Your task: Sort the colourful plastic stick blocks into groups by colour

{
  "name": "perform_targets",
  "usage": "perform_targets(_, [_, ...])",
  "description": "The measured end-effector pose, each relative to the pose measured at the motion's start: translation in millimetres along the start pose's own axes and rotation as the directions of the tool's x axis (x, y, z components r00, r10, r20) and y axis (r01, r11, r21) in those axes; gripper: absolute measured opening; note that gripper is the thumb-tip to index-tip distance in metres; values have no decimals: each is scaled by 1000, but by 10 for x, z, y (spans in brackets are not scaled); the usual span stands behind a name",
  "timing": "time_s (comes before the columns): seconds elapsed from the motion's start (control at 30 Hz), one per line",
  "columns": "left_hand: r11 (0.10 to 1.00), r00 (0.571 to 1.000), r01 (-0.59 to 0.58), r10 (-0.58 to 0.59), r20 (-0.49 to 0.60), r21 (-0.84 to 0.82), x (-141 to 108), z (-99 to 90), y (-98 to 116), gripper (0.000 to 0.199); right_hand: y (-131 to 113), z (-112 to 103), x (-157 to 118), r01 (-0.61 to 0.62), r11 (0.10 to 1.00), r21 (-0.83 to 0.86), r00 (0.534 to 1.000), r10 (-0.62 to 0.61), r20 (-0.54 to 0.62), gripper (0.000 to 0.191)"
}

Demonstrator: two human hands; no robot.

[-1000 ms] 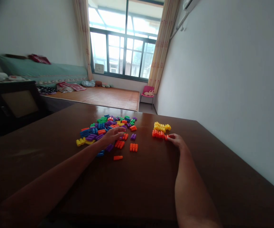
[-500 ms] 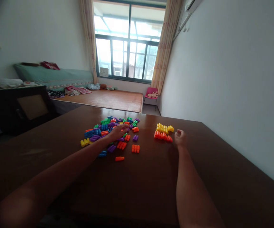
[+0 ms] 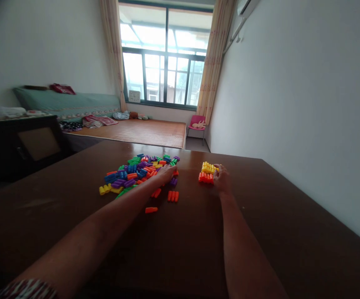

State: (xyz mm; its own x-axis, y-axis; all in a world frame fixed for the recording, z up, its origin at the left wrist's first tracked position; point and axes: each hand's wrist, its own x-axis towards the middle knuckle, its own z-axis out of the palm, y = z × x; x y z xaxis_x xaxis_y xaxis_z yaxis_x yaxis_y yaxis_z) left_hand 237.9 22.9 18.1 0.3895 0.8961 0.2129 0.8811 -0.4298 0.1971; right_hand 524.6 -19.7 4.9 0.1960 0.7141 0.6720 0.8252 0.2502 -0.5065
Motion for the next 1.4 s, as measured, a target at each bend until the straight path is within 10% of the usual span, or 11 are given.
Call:
perform_targets(0.3, [909,961,-275,246,-129,-314,-302,-198,72,46,-624,211,-132,-159,864,478,862,-114,494,39])
perform_targets(0.5, [767,902,-427,329,-278,-479,-597,-190,88,43,-988,312,-265,-134,863,487,807,-190,560,40])
perform_targets(0.7, [829,912,-333,163,-375,-450,-823,-298,-195,46,-329,69,9,-305,825,475,932,156,327,41])
perform_targets(0.9, [882,896,-286,107,-430,-375,-938,-380,-383,36,518,-185,51,-498,859,117,867,498,38,29])
perform_targets(1.4, [915,910,-255,117,-398,-313,-917,-436,-527,33,513,-221,-18,-492,870,-30,851,487,194,47])
